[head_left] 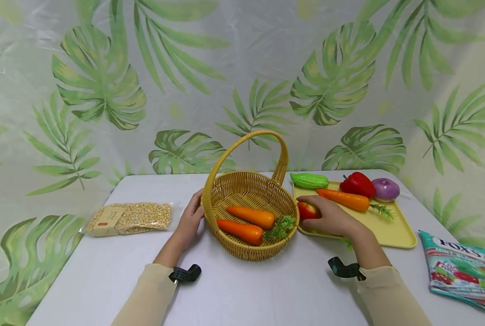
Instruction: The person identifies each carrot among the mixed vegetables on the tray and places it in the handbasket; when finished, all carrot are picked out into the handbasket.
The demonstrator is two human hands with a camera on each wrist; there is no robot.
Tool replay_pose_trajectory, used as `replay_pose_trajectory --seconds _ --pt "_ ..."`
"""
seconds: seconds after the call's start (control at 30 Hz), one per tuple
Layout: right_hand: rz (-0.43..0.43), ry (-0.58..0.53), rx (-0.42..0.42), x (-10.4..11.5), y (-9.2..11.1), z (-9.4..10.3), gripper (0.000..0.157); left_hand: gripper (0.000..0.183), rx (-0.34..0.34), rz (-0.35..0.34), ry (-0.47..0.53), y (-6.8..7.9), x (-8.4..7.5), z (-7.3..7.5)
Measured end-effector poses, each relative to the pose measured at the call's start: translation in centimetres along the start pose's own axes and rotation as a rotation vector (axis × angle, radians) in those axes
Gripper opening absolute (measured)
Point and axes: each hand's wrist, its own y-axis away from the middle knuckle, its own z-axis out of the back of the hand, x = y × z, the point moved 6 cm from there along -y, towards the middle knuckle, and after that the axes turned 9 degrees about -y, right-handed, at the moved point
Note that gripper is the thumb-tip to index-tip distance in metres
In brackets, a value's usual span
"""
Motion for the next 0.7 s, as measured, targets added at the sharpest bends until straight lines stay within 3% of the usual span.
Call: replay_pose_trajectory --seconds 0.4,0.7 --pt "-0.021 -0.033 -0.04 -0.18 0.09 0.53 0.064 0.047 -0.009 0.009 -0.004 0.01 0.19 0.04" --pt "-0.013 -0.032 -0.011 -0.63 -0.03 0.14 0.065 0.047 -0.01 -0.007 -0.008 0.0 0.12 0.1"
